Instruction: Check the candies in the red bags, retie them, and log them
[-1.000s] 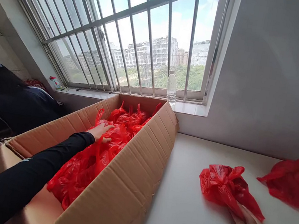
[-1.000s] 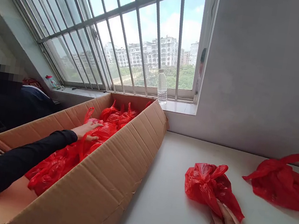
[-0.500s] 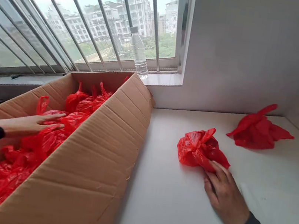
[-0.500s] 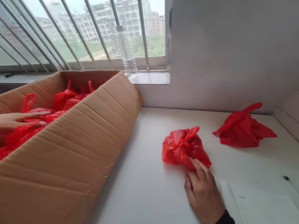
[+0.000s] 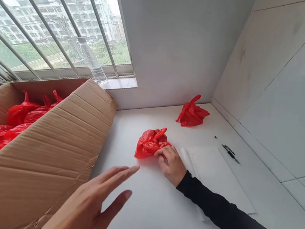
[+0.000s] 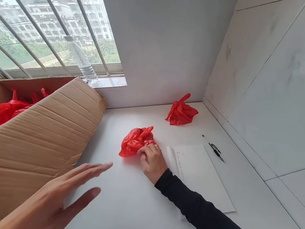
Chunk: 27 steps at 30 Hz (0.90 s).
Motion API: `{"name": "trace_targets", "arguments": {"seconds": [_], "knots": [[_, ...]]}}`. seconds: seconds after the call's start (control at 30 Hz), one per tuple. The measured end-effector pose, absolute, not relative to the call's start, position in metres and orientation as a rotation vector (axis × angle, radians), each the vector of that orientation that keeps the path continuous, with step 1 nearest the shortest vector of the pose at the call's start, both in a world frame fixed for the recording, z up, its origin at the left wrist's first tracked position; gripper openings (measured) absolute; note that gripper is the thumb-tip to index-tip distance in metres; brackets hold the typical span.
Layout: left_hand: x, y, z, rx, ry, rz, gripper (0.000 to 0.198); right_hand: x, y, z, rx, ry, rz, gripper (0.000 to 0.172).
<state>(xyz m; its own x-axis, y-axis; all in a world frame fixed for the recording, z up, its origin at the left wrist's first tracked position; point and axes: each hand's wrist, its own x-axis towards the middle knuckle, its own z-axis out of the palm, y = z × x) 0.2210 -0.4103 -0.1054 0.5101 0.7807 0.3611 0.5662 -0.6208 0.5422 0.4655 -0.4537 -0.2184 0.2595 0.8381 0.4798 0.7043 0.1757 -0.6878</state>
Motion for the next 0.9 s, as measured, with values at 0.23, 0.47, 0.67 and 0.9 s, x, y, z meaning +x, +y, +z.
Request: {"name": "trace_targets", "arguments": {"seconds": [0.23, 0.47, 0.67, 0.9], "knots": [[0.26, -0.43, -0.193, 2.189, 1.159, 0.804, 0.029, 0.449, -0.524, -0.218, -1.477, -1.542, 0.41, 0.023], [0.195, -0.45, -0.196, 2.036, 1.39, 0.921, 0.035, 0.452, -0.5, -0.237, -1.605, -1.643, 0.306, 0.033], [0.201, -0.472, -0.219, 2.083, 1.348, 0.959, 0.052, 0.427, -0.495, -0.219, -1.608, -1.625, 0.248, 0.026], [0.194, -0.479, -0.217, 2.045, 1.381, 0.998, 0.026, 0.401, -0.507, -0.207, -1.491, -1.687, 0.334, 0.011]]}}
